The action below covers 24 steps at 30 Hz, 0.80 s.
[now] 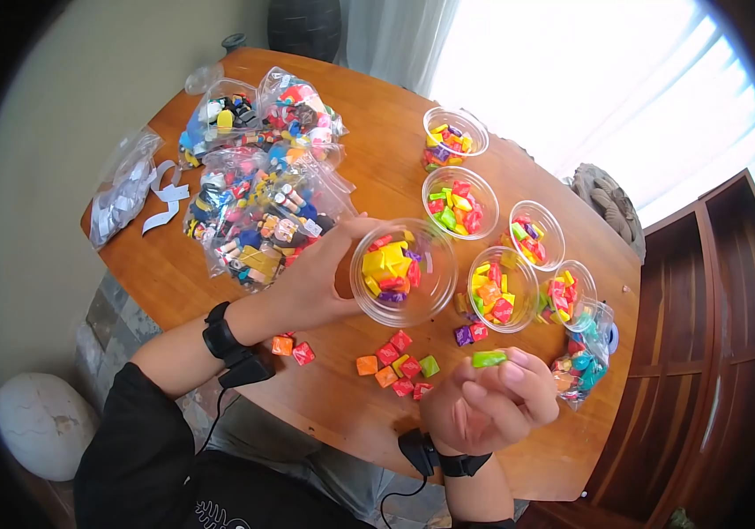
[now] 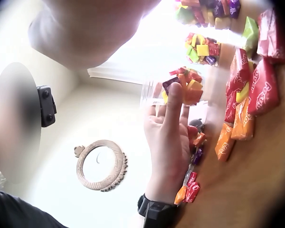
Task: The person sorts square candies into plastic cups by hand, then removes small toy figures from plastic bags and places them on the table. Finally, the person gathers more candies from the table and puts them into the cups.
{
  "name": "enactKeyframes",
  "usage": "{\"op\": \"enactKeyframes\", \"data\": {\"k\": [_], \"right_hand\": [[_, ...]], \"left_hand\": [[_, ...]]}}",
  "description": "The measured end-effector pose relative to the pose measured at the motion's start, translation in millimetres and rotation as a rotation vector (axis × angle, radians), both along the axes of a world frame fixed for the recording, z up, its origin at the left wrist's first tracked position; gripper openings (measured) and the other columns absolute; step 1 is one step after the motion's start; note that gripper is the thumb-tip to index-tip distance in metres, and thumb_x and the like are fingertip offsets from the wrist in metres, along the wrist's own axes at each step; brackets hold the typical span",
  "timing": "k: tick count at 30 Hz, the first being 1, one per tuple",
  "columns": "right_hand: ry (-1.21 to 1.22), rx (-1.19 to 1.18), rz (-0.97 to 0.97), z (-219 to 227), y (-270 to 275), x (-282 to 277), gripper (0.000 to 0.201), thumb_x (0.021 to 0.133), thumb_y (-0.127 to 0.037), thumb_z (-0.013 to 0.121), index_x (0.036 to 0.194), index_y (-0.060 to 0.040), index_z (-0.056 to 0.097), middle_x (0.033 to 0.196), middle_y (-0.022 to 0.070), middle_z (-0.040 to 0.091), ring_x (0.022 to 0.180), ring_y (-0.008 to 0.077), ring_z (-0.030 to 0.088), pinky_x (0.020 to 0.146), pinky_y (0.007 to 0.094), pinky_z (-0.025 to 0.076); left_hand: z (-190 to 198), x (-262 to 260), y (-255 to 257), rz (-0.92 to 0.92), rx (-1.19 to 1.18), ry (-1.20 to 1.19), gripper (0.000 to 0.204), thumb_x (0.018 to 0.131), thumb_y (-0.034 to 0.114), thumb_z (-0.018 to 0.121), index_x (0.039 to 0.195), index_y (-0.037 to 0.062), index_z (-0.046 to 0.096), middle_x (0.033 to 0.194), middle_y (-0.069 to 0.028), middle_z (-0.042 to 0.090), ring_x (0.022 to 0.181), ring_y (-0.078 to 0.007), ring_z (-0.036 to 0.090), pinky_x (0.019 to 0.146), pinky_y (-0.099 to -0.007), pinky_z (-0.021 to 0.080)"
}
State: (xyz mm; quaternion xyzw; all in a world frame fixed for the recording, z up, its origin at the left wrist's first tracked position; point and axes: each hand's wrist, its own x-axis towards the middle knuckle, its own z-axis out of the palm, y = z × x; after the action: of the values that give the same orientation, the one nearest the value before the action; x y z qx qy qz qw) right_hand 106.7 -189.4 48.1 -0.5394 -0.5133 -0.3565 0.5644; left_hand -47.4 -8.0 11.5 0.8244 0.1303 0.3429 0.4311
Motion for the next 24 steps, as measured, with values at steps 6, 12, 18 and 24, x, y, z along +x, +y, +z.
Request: {"op": "enactKeyframes", "data": {"k": [6,12,18,24], "right_hand": [[-0.11,-0.455,0.046,9,22,3,0.024,0.099,0.001,0.077,0.118,-0.009,0.066,0.129,0.0139,0.065,0.113,0.0291,0.066,0.095,0.0385,0.055],[0.177,-0.293,0.282,-14,18,10,0.017,0.102,0.005,0.067,0.117,-0.0001,0.064,0.115,0.0173,0.069,0.103,0.026,0.066,0.084,0.0369,0.055],[0.283,-0.825,0.41,3,18,9,0.027,0.089,0.004,0.075,0.113,0.0007,0.064,0.097,0.0127,0.066,0.086,0.0262,0.066,0.076,0.0402,0.056],[0.202,-1.37,0.434,18,18,22,0.033,0.085,-0.008,0.079,0.114,-0.0009,0.064,0.097,0.0142,0.064,0.088,0.0317,0.069,0.076,0.0423,0.058]], "left_hand": [[0,-1,1,-0.037,0.192,0.048,0.085,0.084,0.019,0.095,0.155,0.0128,0.049,0.153,-0.0114,0.062,0.145,-0.0341,0.058,0.135,-0.0575,0.029],[5,0,-4,0.021,-0.086,0.012,0.081,0.086,0.017,0.095,0.153,0.0089,0.05,0.152,-0.0131,0.062,0.145,-0.0281,0.059,0.127,-0.0473,0.044],[4,3,3,0.118,-0.192,-0.209,0.086,0.09,0.017,0.095,0.156,0.0041,0.042,0.157,-0.0138,0.056,0.148,-0.023,0.055,0.124,-0.0402,0.047],[3,3,3,0.101,-0.276,-0.205,0.085,0.091,0.016,0.094,0.156,0.004,0.04,0.157,-0.0134,0.055,0.148,-0.0229,0.054,0.124,-0.0395,0.046]]}}
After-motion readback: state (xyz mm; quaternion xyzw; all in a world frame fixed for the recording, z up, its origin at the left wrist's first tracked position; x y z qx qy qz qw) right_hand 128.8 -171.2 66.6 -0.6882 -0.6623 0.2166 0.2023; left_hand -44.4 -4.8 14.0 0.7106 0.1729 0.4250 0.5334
